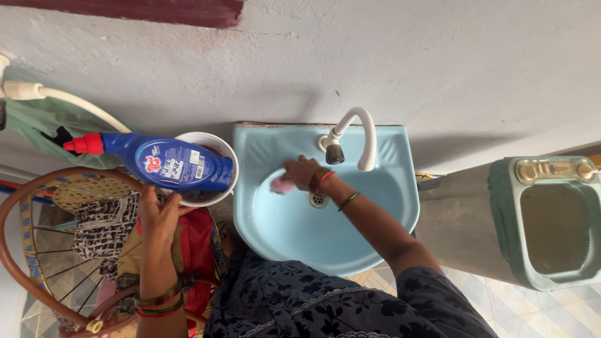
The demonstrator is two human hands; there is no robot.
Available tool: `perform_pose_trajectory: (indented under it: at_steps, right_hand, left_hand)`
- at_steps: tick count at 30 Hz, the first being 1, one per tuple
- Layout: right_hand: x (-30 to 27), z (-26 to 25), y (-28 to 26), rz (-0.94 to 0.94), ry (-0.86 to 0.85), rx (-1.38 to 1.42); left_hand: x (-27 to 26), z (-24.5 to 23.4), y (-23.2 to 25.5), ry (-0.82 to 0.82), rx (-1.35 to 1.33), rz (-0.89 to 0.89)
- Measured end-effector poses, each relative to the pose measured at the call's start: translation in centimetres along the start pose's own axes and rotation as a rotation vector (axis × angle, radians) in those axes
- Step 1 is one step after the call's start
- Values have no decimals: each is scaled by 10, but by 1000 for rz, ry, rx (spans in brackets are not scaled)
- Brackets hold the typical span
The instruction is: The person cleans a light blue sink using a pink cloth and a blue cleaning liquid. They wipe the sink basin and faucet, apply the cleaning liquid, and continue scrubbing the surface.
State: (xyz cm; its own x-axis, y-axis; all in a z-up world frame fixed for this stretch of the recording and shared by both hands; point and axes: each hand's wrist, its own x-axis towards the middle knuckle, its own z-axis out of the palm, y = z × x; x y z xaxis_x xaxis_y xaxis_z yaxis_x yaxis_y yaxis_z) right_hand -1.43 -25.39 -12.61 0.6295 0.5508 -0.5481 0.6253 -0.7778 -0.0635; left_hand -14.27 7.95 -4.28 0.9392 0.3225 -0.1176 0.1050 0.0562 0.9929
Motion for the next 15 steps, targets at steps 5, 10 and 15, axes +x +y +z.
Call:
perform_pose_trajectory:
  at_steps: [5, 10, 15]
  right_hand:
    - [33, -23, 15, 112, 507, 238]
    - [87, 25, -41, 163, 701, -101]
    - [-2, 62, -92, -196, 563, -2]
  left_hand:
    - [-2, 0, 3, -19, -4, -110]
    - [2, 9, 3, -79, 4, -26]
    - [9, 18, -3, -106, -33, -21]
